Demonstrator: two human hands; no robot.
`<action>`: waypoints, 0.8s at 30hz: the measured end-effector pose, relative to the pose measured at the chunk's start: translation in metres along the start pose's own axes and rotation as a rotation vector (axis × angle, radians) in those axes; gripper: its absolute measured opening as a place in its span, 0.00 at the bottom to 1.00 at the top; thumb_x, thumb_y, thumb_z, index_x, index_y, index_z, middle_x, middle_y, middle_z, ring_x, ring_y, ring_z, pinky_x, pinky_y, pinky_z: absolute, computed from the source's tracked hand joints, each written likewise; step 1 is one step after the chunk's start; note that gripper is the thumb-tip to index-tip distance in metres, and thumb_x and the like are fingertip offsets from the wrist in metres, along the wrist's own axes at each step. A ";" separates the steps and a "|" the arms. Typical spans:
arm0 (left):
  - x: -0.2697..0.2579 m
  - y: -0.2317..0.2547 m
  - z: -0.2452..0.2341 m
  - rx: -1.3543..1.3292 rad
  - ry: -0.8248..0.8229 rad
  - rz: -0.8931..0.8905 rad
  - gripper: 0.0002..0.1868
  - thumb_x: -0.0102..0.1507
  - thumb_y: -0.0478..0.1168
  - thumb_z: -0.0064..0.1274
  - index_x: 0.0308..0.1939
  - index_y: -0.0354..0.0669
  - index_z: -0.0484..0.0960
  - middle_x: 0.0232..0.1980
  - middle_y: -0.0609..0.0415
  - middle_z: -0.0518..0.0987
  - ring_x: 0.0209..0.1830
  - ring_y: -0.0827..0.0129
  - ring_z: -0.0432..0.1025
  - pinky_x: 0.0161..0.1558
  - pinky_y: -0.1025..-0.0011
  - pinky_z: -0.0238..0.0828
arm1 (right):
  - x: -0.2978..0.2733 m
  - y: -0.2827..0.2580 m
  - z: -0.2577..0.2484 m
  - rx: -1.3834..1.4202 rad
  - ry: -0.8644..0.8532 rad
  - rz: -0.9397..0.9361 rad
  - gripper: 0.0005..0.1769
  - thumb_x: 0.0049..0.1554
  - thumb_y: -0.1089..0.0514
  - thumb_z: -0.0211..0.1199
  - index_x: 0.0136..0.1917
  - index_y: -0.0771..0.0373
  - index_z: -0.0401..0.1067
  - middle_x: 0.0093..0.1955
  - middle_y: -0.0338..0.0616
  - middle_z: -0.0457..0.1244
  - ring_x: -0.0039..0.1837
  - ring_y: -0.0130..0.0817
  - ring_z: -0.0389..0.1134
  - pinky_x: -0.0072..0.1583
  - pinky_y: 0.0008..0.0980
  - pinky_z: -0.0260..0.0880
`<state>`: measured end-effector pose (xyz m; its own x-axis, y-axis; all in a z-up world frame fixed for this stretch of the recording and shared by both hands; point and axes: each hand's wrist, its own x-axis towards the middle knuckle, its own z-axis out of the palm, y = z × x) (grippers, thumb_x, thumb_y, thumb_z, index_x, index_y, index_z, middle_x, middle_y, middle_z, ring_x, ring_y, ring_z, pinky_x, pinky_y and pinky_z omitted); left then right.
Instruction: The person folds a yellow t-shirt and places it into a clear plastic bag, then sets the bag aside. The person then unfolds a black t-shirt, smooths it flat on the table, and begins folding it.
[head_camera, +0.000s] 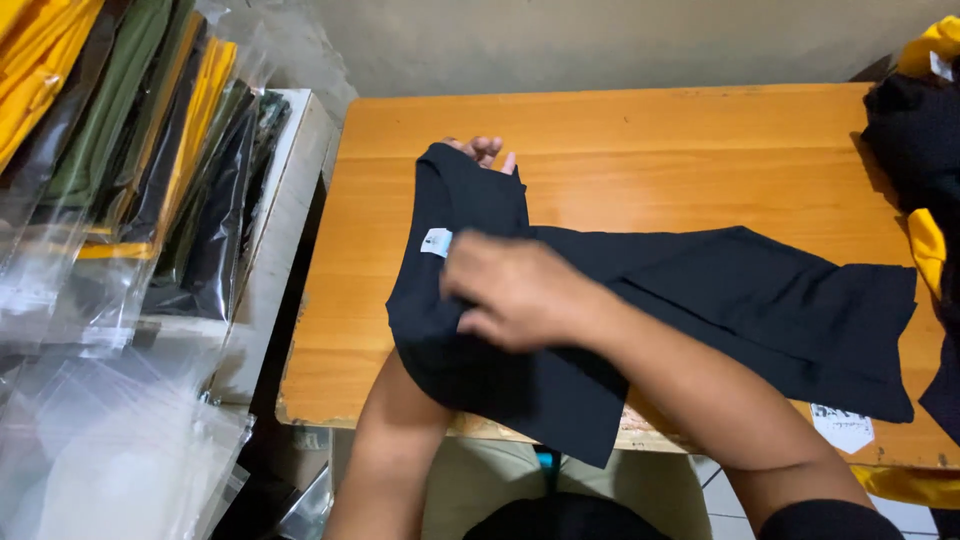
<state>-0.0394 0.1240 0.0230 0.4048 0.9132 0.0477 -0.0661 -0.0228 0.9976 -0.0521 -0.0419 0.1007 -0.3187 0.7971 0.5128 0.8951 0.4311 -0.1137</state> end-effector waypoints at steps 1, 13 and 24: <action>-0.001 0.006 0.004 0.007 -0.007 0.003 0.15 0.68 0.65 0.41 0.40 0.68 0.75 0.44 0.66 0.82 0.38 0.69 0.78 0.47 0.71 0.74 | 0.004 0.006 -0.020 0.008 0.013 0.256 0.21 0.58 0.48 0.62 0.59 0.62 0.68 0.66 0.60 0.58 0.56 0.66 0.68 0.50 0.57 0.73; -0.006 0.010 0.019 0.133 -0.118 0.024 0.14 0.67 0.67 0.42 0.37 0.73 0.75 0.41 0.73 0.84 0.42 0.69 0.79 0.52 0.71 0.74 | -0.043 0.069 0.005 -0.272 0.088 0.207 0.11 0.55 0.63 0.64 0.46 0.47 0.69 0.45 0.33 0.54 0.40 0.40 0.67 0.46 0.38 0.69; -0.001 0.030 0.003 0.354 -0.076 0.783 0.10 0.62 0.48 0.64 0.32 0.54 0.79 0.27 0.57 0.79 0.33 0.57 0.79 0.35 0.65 0.74 | -0.092 0.093 -0.060 -0.396 -0.289 1.305 0.24 0.58 0.44 0.63 0.62 0.58 0.78 0.54 0.65 0.63 0.51 0.71 0.73 0.47 0.59 0.74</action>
<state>-0.0394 0.1214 0.0528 0.4224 0.5519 0.7190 -0.0684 -0.7716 0.6324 0.0797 -0.1006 0.0938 0.7959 0.6049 0.0270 0.6043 -0.7907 -0.0978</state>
